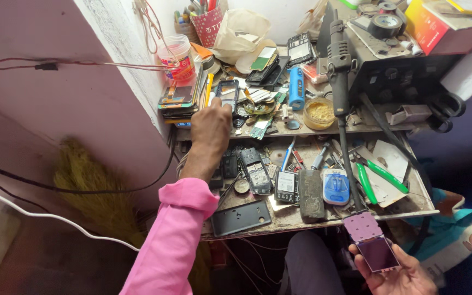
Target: The person disassembles a mobile phone by hand on a workbench, using tweezers to manipulate internal circuit board components after removing the battery and casing.
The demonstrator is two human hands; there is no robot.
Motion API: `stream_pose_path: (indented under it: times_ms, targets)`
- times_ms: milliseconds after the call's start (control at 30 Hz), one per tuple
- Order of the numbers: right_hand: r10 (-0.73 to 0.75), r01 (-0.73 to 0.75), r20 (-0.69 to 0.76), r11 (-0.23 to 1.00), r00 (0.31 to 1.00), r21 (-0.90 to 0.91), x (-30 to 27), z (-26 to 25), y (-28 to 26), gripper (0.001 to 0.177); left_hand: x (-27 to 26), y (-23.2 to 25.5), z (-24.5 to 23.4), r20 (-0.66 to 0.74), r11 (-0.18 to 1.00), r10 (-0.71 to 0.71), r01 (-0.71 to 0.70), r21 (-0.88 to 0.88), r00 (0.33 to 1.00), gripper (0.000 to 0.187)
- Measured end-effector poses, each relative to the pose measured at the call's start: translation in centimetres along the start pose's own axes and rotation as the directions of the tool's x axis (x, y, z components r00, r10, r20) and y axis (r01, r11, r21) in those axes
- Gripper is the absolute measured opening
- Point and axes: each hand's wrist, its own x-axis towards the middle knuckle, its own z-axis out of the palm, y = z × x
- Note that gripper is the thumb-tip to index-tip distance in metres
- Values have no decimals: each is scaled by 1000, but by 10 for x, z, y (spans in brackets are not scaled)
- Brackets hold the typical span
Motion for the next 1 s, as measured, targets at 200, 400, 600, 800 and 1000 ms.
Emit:
stream_pose_path:
  times_ms: [200, 400, 600, 800, 1000]
  targets:
    - [-35, 40, 102, 998, 994, -47, 3, 19, 7, 56, -22, -1, -13, -242, 984, 143, -163, -67, 960, 6]
    - [-88, 103, 178, 992, 980, -75, 7, 65, 27, 62, -68, 20, -63, -383, 924, 258, -342, -171, 887, 20]
    - [-119, 146, 196, 981, 973, -129, 11, 72, 31, 60, -116, 48, -71, -393, 885, 285, -398, -243, 874, 26]
    - [-113, 130, 133, 984, 985, -125, 0, 65, 26, 59, -136, 94, -59, -116, 483, -122, -43, -874, 986, 20]
    - [-164, 184, 136, 971, 977, -152, -11, 70, 18, 60, -122, 94, -53, 483, -327, -221, 402, -855, 848, 23]
